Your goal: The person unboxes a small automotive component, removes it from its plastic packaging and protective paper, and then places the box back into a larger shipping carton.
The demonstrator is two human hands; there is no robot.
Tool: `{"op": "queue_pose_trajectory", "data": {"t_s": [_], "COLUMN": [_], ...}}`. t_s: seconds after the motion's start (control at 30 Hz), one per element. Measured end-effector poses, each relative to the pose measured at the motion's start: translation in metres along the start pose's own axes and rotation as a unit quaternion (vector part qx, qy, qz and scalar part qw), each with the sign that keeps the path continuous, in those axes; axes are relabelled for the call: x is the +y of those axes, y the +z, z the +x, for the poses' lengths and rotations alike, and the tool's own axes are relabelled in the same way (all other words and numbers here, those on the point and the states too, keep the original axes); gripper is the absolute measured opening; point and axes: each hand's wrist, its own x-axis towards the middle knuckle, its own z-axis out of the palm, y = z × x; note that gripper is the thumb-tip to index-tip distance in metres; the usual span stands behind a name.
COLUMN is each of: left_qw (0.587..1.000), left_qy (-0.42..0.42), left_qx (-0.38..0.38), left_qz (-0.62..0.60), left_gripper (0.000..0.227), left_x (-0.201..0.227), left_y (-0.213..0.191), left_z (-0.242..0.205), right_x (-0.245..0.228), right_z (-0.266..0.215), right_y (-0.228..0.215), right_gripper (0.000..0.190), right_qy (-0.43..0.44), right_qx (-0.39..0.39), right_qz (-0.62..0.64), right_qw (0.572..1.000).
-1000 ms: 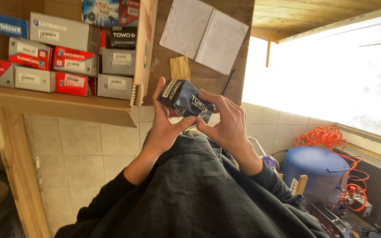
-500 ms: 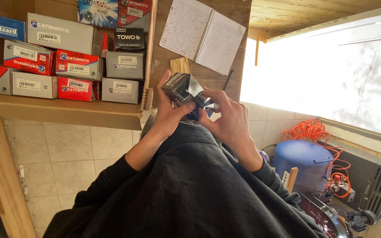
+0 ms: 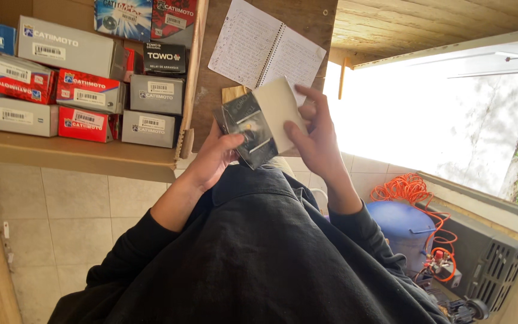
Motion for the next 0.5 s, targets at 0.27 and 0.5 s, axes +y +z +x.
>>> {"op": "queue_pose_trajectory", "data": {"t_s": [0.27,0.5], "left_qw": [0.994,0.983], "left_qy": [0.099,0.131], "left_qx": [0.032,0.118], "left_qz": [0.019,0.046], "left_gripper": [0.071,0.069], "left_x": [-0.004,-0.039], "left_y": [0.05,0.119], "left_z": [0.006,0.015], "right_x": [0.007,0.015], "right_z": [0.012,0.03], "right_y": [-0.026,-0.068], "right_gripper": [0.023,0.041], "right_qy": [-0.315,-0.331], "right_qx": [-0.031,-0.092], "right_qz": [-0.233,-0.309], "right_qw": [0.919,0.887]}}
